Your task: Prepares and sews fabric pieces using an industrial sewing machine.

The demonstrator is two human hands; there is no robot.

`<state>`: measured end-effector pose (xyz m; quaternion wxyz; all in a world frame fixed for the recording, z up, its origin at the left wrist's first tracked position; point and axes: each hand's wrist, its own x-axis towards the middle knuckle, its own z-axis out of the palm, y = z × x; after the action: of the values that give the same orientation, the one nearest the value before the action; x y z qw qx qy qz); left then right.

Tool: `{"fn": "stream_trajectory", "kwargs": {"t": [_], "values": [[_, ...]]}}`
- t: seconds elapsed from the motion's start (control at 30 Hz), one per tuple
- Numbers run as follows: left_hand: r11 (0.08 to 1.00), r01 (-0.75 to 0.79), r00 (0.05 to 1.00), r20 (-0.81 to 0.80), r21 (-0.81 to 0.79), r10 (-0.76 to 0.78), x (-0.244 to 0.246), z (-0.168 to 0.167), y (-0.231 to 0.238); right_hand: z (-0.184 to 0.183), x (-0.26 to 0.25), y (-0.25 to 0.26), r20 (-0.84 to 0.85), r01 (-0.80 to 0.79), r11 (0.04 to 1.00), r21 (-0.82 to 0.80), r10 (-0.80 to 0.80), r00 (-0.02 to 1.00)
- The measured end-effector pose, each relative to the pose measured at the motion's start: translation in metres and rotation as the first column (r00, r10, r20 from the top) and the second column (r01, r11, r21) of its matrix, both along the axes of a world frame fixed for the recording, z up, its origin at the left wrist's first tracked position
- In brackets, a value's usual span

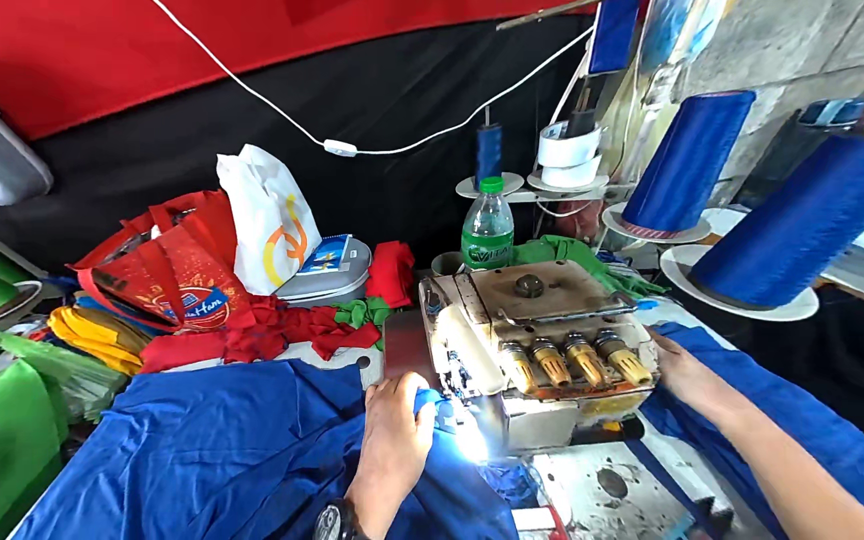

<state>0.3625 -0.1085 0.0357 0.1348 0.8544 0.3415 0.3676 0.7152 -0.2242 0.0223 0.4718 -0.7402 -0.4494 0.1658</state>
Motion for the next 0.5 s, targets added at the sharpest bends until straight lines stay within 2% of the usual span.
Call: {"fn": "stream_trajectory", "kwargs": {"t": [0.07, 0.13, 0.2, 0.23, 0.3, 0.4, 0.47, 0.5], "values": [[1.0, -0.001, 1.0, -0.001, -0.009, 0.001, 0.0, 0.001, -0.001, 0.012, -0.004, 0.008, 0.041, 0.037, 0.994, -0.101, -0.033, 0.999], [1.0, -0.005, 1.0, -0.01, -0.016, 0.005, -0.001, 0.001, -0.001, 0.02, 0.005, 0.005, -0.113, -0.014, 0.989, -0.145, -0.003, 0.994], [1.0, -0.009, 1.0, -0.011, -0.026, 0.009, 0.0, 0.001, 0.0, 0.014, 0.027, -0.004, -0.323, -0.165, 0.984, -0.067, 0.135, 0.937], [1.0, -0.006, 1.0, -0.006, -0.03, 0.006, 0.0, 0.001, 0.0, 0.013, 0.033, -0.009, -0.377, -0.226, 0.973, -0.033, 0.198, 0.905], [0.999, -0.001, 1.0, -0.005, -0.049, 0.0, -0.001, 0.002, 0.0, 0.008, 0.03, -0.01, -0.405, -0.21, 0.978, 0.001, 0.192, 0.894], [0.999, 0.001, 1.0, -0.004, -0.049, -0.001, -0.001, 0.002, 0.0, 0.017, 0.01, 0.001, -0.301, -0.054, 0.993, -0.106, 0.02, 0.953], [0.999, -0.002, 1.0, -0.006, -0.043, 0.002, -0.001, 0.002, 0.0, 0.029, 0.0, 0.011, -0.116, 0.014, 0.951, -0.309, -0.052, 0.992], [1.0, -0.004, 1.0, -0.001, -0.031, 0.004, -0.001, 0.001, 0.0, 0.038, -0.002, 0.015, -0.068, -0.007, 0.905, -0.425, -0.024, 0.997]]}}
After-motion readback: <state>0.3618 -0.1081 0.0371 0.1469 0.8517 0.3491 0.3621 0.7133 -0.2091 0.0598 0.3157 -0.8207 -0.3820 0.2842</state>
